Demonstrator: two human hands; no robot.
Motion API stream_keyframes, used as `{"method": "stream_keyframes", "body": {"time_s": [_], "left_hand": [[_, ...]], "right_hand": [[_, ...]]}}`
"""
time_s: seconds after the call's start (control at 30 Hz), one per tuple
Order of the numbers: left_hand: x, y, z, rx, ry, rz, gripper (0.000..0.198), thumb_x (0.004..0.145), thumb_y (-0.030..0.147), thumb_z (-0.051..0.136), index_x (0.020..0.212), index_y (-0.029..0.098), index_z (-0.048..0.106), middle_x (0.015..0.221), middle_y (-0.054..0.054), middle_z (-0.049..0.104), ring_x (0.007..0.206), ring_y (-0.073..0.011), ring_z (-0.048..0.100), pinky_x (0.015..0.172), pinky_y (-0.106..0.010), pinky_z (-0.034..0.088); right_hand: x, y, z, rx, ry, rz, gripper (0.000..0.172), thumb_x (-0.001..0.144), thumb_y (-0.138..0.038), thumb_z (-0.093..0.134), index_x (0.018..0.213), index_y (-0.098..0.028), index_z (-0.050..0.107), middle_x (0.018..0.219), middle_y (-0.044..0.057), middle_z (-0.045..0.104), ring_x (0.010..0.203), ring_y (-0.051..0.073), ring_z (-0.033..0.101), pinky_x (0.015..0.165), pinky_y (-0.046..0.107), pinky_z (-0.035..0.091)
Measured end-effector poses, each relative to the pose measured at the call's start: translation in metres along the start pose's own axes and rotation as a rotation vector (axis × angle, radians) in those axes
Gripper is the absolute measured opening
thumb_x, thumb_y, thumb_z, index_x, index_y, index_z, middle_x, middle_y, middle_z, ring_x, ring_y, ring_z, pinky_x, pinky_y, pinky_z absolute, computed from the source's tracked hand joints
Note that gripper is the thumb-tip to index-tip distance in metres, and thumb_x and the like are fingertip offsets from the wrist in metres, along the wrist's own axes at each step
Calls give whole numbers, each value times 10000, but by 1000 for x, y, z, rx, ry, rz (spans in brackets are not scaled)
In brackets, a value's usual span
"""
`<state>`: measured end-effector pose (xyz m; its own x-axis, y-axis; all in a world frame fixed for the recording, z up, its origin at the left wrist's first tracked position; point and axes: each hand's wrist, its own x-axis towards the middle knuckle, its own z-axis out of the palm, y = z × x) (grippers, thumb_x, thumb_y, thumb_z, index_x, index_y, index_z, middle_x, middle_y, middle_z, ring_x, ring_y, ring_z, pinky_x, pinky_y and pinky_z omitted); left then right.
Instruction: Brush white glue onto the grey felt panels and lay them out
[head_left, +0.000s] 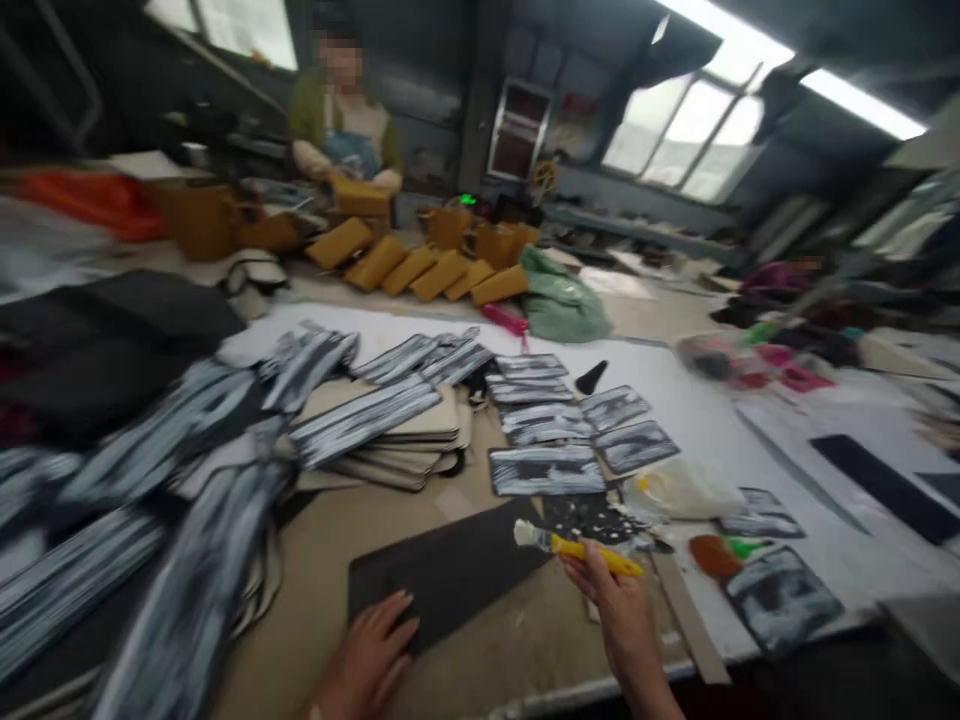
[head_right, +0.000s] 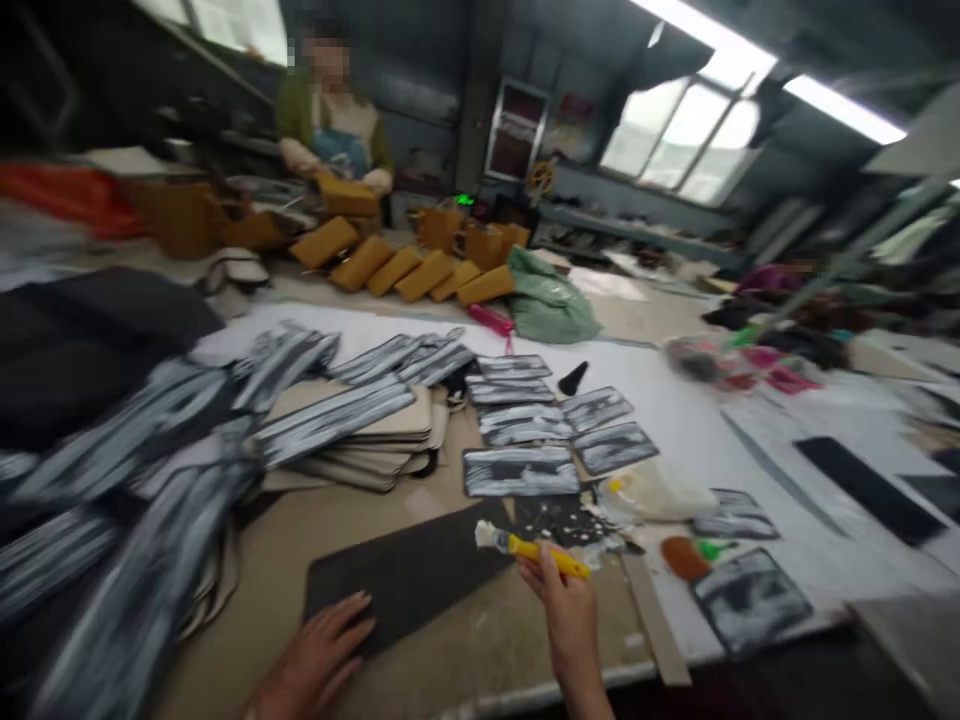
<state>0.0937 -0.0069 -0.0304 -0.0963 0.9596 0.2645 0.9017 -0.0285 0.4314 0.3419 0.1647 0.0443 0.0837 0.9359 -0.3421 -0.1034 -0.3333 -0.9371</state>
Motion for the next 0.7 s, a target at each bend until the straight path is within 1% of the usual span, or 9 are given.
{"method": "stream_keyframes", "body": {"time_s": [0.07, 0.1, 0.17, 0.27, 0.37, 0.47, 0.53, 0.6, 0.7], "left_hand": [[-8, -12, 6, -36, -156, 79, 308, 753, 148, 553, 1040, 249, 605, 1162, -65, 604, 1096, -211, 544, 891, -347, 477], [-10, -17, 7, -53, -204, 66, 331, 750, 133, 549, 1066, 226, 589, 1190, -89, 583, 1125, -226, 520, 911, -379, 459], [-11, -21, 8, -100, -256, 31, 339, 746, 133, 559, 1077, 201, 576, 1211, -114, 562, 1151, -249, 494, 926, -420, 437], [-9, -18, 6, -145, -279, 9, 343, 743, 137, 573, 1082, 184, 563, 1228, -129, 543, 1176, -268, 465, 935, -446, 415], [-10, -15, 6, -122, -263, 31, 335, 740, 138, 581, 1074, 171, 559, 1221, -138, 543, 1170, -275, 464, 938, -456, 403], [-11, -15, 9, -70, -211, 74, 267, 764, 136, 555, 1030, 147, 573, 1148, -136, 586, 1121, -267, 500, 917, -435, 423], [-11, -16, 11, -39, -165, 106, 224, 794, 124, 509, 1007, 133, 579, 1093, -130, 612, 1073, -250, 531, 889, -408, 448], [-12, -16, 14, -22, -134, 128, 203, 806, 126, 491, 987, 127, 583, 1055, -126, 627, 1031, -241, 554, 850, -392, 473], [-12, -17, 16, -17, -117, 132, 199, 785, 145, 527, 975, 132, 585, 1038, -119, 633, 1001, -250, 568, 799, -391, 500]], "right_hand": [[-14, 13, 29, -42, -77, 31, 508, 583, -487, 747, 899, -112, 613, 797, 71, 696, 785, 228, 663, 701, 291, 563], [-20, 19, 42, -69, -117, 44, 496, 609, -483, 733, 913, -112, 608, 806, 68, 696, 792, 223, 661, 709, 292, 563], [-31, 30, 63, -117, -189, 60, 491, 635, -484, 715, 928, -106, 600, 806, 66, 694, 794, 221, 661, 716, 299, 563], [-44, 43, 87, -160, -278, 61, 496, 634, -490, 711, 927, -109, 593, 804, 64, 691, 789, 223, 661, 726, 311, 560], [-52, 53, 105, -183, -321, 60, 489, 619, -500, 713, 897, -117, 595, 776, 56, 687, 769, 228, 662, 720, 326, 561], [-57, 64, 119, -207, -349, 86, 491, 604, -509, 715, 880, -120, 598, 732, 41, 680, 741, 231, 664, 694, 336, 567], [-58, 72, 123, -223, -370, 106, 500, 586, -520, 718, 865, -122, 600, 702, 32, 674, 722, 236, 664, 680, 347, 570], [-55, 76, 123, -241, -364, 99, 516, 562, -544, 716, 842, -127, 600, 685, 30, 671, 705, 241, 664, 666, 357, 573], [-45, 75, 115, -284, -294, 36, 528, 555, -569, 702, 833, -131, 603, 705, 42, 677, 707, 241, 665, 668, 352, 571]]}}
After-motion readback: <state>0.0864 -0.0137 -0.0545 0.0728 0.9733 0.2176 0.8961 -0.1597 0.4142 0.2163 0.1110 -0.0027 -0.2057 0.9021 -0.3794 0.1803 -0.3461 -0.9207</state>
